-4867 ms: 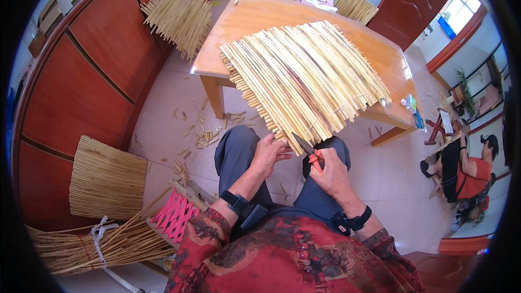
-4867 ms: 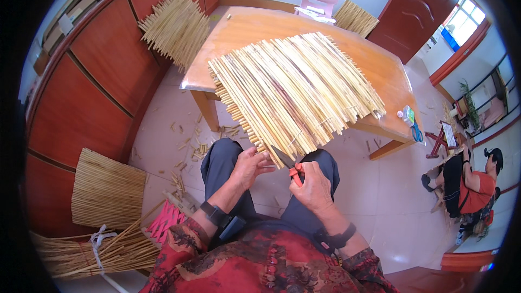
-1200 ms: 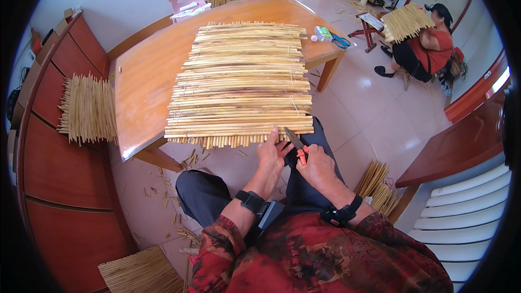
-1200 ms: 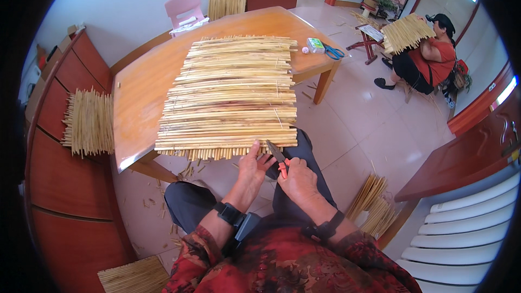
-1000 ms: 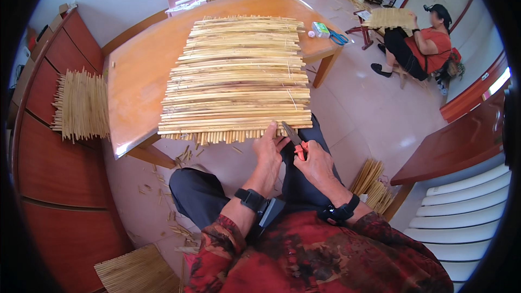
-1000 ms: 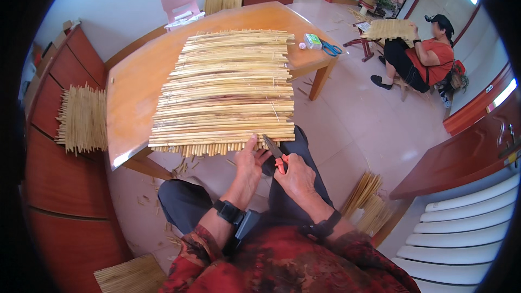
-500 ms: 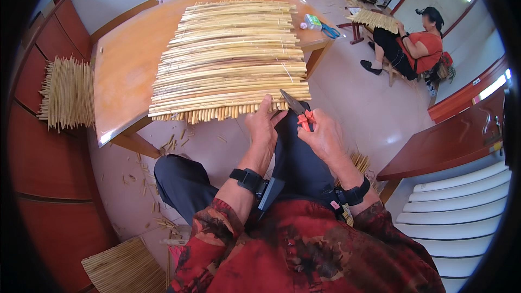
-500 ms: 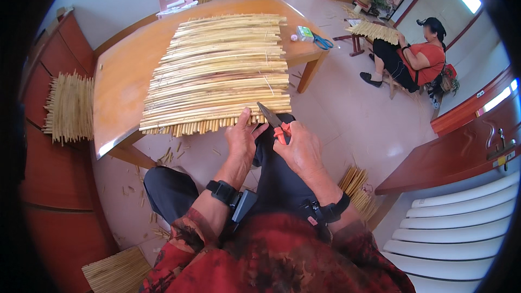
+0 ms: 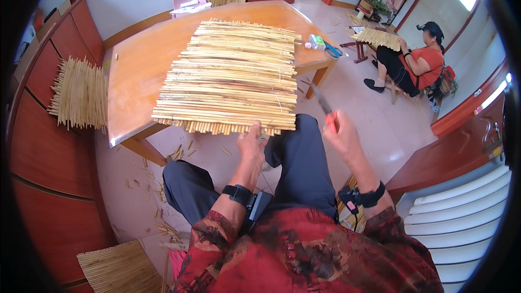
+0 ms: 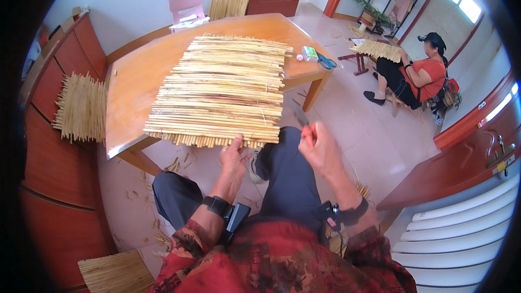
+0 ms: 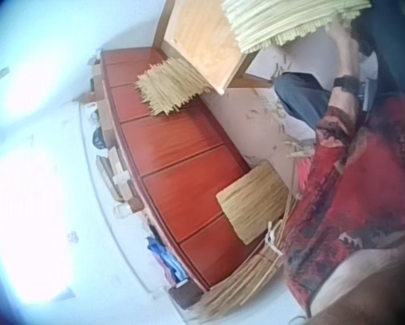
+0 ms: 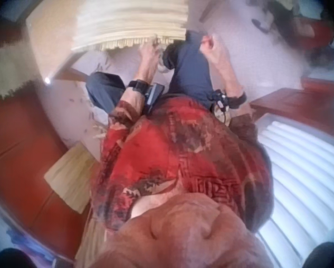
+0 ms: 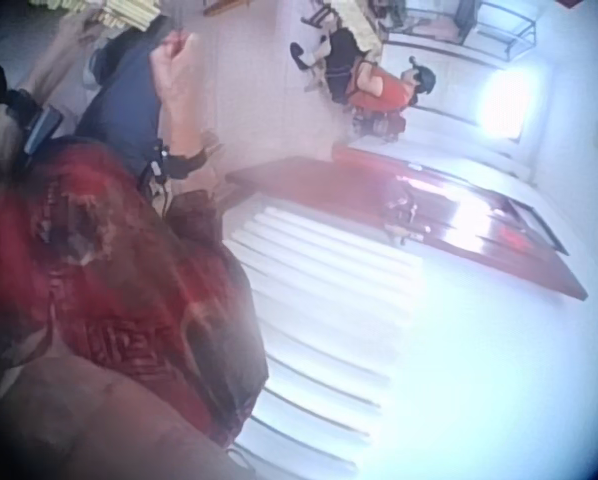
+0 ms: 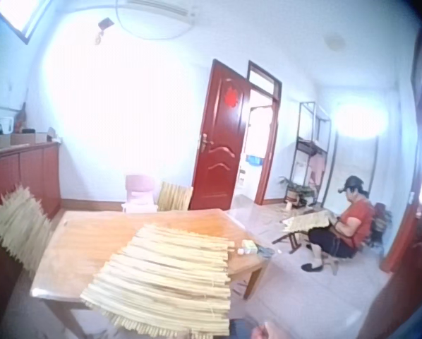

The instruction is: The person is assembling a straw mat by weaving or threading straw stalks together, then using shears and scissors to trim the edges and secure the structure with thread.

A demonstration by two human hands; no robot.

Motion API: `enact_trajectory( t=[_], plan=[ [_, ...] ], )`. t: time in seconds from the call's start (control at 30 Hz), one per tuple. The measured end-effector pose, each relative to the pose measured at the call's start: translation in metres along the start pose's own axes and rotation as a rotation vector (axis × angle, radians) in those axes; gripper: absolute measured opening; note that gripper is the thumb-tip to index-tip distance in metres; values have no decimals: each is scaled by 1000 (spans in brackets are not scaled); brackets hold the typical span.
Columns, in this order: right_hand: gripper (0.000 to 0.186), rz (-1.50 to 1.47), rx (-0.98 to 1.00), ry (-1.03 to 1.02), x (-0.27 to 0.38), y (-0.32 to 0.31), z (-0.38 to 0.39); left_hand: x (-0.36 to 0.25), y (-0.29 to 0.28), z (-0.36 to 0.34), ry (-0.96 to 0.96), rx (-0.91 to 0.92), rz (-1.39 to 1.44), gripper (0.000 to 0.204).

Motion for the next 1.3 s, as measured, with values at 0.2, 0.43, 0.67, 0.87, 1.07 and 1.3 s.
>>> enact_trajectory(
  t=[0.2,0.43,0.67,0.87,1.07,1.3],
  plan=[
    [24,203,125,84,-24,55,23,14,4,3,-73,134,89,29],
    [30,159,210,230,-42,68,35,7,-18,30,-411,390,-329,37],
    [31,-146,182,163,-42,88,38,13,20,70,-303,725,-347,28],
    [24,-131,214,92,-47,91,37,25,15,65,-310,709,-325,22],
    [21,-33,227,90,-44,91,33,19,10,55,-271,722,-340,21],
    [29,71,266,117,-35,93,23,21,8,45,-254,712,-352,19]
  ],
)
Point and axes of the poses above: each hand's wrist, its own z-axis away from the middle knuckle, its own y-axis out of the palm, x = y × z, the point moved 5 cm from there along -z, towards the middle knuckle, and after that the axes turned 8 degrees about x, right-handed, at the moved point
